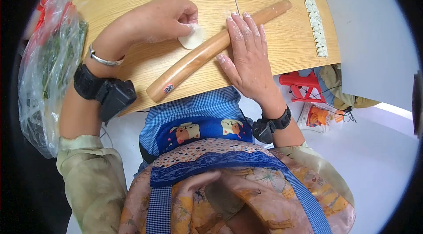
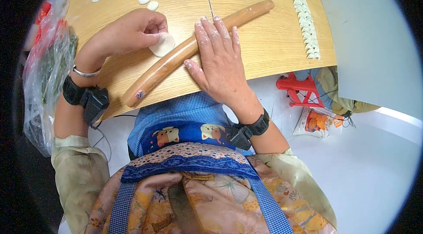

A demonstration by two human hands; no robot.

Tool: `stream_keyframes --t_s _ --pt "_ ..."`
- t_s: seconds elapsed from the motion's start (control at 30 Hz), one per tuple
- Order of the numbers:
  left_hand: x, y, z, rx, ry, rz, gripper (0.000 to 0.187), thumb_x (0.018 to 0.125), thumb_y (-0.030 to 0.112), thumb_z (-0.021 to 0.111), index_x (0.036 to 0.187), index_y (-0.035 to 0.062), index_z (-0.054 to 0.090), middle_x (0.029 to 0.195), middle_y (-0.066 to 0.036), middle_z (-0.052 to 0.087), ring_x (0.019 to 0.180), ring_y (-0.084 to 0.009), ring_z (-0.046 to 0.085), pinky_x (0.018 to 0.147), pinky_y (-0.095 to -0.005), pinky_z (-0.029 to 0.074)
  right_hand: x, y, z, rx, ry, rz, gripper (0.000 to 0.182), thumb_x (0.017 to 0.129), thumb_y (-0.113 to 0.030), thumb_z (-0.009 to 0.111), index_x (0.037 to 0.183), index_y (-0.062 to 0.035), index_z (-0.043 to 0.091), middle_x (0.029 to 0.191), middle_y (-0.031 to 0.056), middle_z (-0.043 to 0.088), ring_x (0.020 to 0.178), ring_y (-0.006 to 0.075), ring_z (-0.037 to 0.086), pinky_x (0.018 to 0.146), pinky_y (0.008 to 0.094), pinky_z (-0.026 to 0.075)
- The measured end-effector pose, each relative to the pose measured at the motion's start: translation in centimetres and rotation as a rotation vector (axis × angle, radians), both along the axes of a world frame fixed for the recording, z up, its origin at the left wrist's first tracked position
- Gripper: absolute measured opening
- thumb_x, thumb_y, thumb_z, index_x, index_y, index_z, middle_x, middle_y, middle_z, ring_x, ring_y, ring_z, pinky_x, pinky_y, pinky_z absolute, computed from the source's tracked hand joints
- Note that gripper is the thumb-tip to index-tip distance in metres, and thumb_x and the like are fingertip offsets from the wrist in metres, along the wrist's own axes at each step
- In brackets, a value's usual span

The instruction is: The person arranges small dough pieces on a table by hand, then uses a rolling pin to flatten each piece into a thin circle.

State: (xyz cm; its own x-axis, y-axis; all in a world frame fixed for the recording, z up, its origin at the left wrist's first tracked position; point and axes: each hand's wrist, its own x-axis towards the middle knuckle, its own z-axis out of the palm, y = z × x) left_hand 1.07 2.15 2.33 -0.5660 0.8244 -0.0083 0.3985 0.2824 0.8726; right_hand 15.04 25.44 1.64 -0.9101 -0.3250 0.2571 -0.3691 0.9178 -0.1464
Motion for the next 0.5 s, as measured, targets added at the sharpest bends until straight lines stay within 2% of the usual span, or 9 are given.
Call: stream_keyframes --t_s 0.03,0.13,0.2,0.33,0.43,0.5 --pt "0.1 0.0 0.3 -0.038 0.089 0.034 0.019 0.093 0.015 0.064 0.089 -0.0033 0.061 0.068 -0.006 0.058 0.065 -0.0113 0.051 0.060 -0.0309 0.045 -0.2 -0.1 0.0 0.000 0.001 -0.001 0.071 0.101 -0.045 0.053 0.152 0.0030 0.040 0.156 0.0230 0.042 0.151 0.0414 0.029 0.124 0.0604 0.013" --pt "0.0 0.2 1.1 -0.131 0.051 0.074 0.024 0.097 0.018 0.060 0.086 -0.0036 0.061 0.066 -0.007 0.057 0.062 -0.0137 0.053 0.059 -0.0315 0.045 -1.8 -0.7 0.0 -0.013 0.041 0.025 0.068 0.101 -0.045 0.053 0.149 0.0028 0.045 0.152 0.0238 0.047 0.149 0.0419 0.033 0.123 0.0613 0.015" --pt "-0.2 0.2 1.0 -0.119 0.053 0.078 0.028 0.099 0.020 0.057 0.086 -0.0037 0.061 0.066 -0.008 0.057 0.061 -0.0149 0.053 0.059 -0.0321 0.045 -3.1 -1.2 -0.1 -0.011 0.091 0.045 0.063 0.101 -0.045 0.052 0.143 0.0024 0.052 0.147 0.0228 0.052 0.146 0.0417 0.038 0.122 0.0619 0.018" --pt "-0.8 0.0 0.4 -0.083 0.059 0.072 0.035 0.103 0.025 0.052 0.085 -0.0039 0.061 0.065 -0.008 0.058 0.058 -0.0170 0.054 0.058 -0.0334 0.046 -5.9 -2.1 0.0 -0.015 0.102 0.072 0.059 0.102 -0.043 0.050 0.138 0.0025 0.055 0.145 0.0214 0.055 0.143 0.0409 0.041 0.121 0.0623 0.021" --pt "-1.0 -0.1 0.2 -0.035 0.194 0.050 0.034 0.102 0.024 0.054 0.085 -0.0041 0.061 0.065 -0.009 0.058 0.058 -0.0164 0.054 0.057 -0.0338 0.046 -7.6 -2.7 -0.3 -0.002 0.102 0.090 0.056 0.103 -0.042 0.049 0.137 0.0028 0.056 0.144 0.0204 0.056 0.143 0.0401 0.042 0.121 0.0620 0.021" --pt "-0.5 -0.1 0.6 -0.084 0.147 0.085 0.031 0.101 0.022 0.056 0.086 -0.0042 0.062 0.066 -0.009 0.058 0.060 -0.0159 0.054 0.058 -0.0336 0.046 -8.1 -3.0 -0.5 -0.030 0.147 0.098 0.056 0.103 -0.040 0.048 0.138 0.0031 0.056 0.144 0.0215 0.055 0.143 0.0398 0.042 0.121 0.0617 0.022"
